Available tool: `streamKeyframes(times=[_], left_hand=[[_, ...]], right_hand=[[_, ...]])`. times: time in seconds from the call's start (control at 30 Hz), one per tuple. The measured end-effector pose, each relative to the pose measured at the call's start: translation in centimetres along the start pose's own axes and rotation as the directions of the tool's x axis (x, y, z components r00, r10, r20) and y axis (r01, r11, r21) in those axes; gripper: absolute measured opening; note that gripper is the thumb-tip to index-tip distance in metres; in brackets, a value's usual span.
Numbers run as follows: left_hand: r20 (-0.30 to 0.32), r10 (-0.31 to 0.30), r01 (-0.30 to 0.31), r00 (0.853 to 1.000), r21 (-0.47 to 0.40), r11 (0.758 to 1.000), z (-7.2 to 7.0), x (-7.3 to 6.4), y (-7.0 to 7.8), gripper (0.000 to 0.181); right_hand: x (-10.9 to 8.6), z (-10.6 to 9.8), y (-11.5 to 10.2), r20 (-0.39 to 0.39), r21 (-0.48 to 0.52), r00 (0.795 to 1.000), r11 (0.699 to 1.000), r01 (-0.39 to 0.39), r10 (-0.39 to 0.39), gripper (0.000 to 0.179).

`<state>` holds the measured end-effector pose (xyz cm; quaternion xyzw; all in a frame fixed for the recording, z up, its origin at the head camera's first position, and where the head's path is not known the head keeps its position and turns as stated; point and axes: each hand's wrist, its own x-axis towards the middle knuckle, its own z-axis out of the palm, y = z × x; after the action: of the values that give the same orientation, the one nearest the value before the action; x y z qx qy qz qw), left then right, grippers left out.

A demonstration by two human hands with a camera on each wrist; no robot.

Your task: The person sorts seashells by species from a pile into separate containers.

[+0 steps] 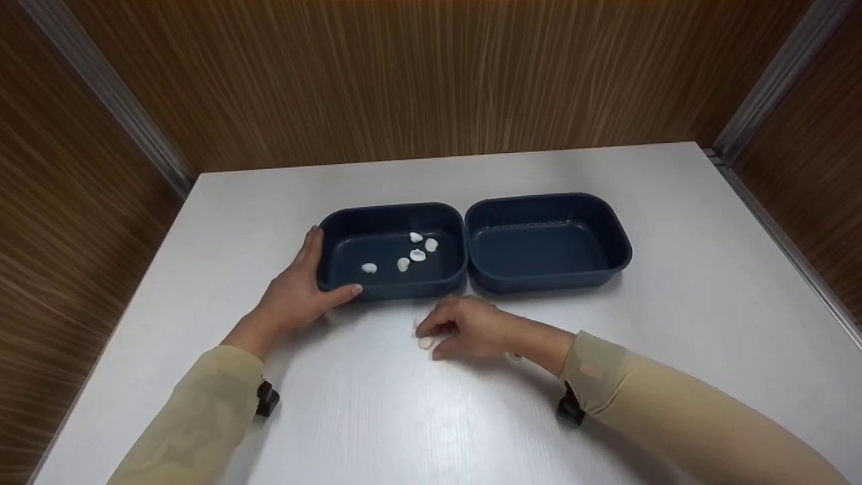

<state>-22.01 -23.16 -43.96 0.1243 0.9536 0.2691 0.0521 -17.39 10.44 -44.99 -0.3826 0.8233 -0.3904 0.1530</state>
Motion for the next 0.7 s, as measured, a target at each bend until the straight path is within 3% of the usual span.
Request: streamKeyframes(times=[0.7], left_hand=[[-0.006,0.003,-0.002,1.000,0.004,1.000,-0.01,-0.05,-0.15,0.130]], right_hand=[[-0.08,0.25,0.02,-0.011,0.017,1.000,1.000,0.002,-0.002,0.028]])
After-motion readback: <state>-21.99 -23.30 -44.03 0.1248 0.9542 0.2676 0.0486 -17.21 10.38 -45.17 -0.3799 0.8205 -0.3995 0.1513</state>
